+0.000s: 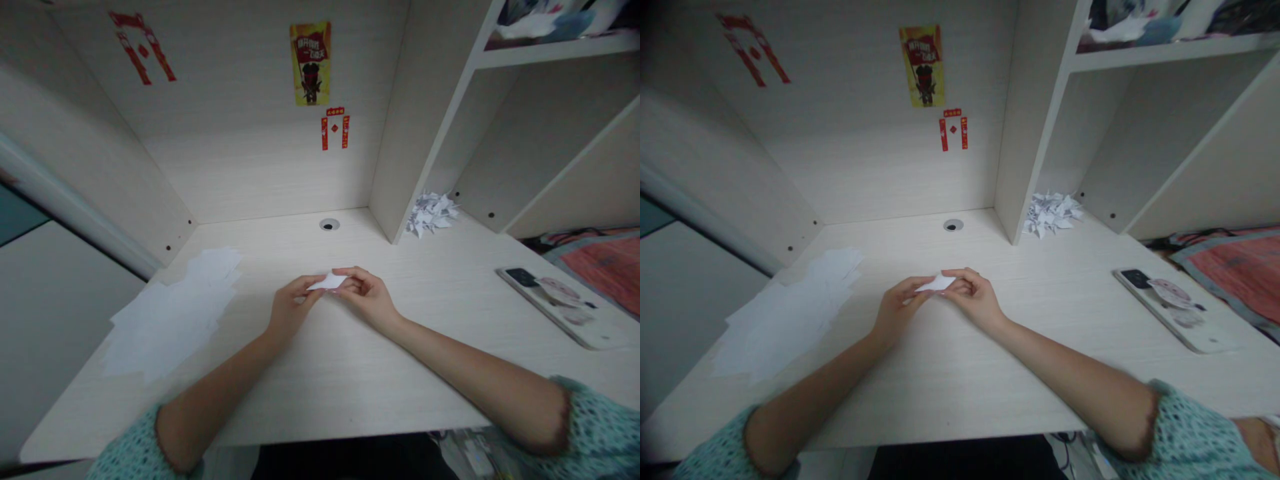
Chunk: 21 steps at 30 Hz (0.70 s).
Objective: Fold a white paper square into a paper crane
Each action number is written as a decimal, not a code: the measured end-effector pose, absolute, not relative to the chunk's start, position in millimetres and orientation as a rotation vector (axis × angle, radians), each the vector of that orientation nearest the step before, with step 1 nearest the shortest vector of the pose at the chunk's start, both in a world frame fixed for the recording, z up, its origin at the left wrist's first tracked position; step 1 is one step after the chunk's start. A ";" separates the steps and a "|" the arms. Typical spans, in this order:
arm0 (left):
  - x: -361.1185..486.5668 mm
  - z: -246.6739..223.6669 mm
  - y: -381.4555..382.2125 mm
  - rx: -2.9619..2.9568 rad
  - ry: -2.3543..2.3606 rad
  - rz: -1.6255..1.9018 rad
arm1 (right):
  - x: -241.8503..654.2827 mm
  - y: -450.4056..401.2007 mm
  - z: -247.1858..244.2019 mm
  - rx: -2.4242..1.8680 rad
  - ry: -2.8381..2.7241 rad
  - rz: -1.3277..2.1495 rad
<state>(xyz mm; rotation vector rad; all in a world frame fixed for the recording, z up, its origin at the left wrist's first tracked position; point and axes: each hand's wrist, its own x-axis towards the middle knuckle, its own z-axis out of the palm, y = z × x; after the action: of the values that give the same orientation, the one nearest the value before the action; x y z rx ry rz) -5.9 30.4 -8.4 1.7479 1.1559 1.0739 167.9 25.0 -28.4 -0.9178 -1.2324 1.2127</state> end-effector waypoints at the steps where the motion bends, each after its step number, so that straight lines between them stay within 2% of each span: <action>1: -6.5 -8.4 30.8 1.737 1.163 1.076 | 167.5 24.5 -28.2 -0.907 -1.227 1.228; 21: -6.1 -6.1 26.6 1.648 1.189 1.148 | 167.7 24.3 -31.6 -0.880 -1.228 1.228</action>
<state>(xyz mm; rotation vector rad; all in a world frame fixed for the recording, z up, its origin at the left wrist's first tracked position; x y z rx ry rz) -6.1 26.6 -6.1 1.6481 1.1890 1.1482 167.7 24.3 -31.6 -0.8802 -1.2276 1.2282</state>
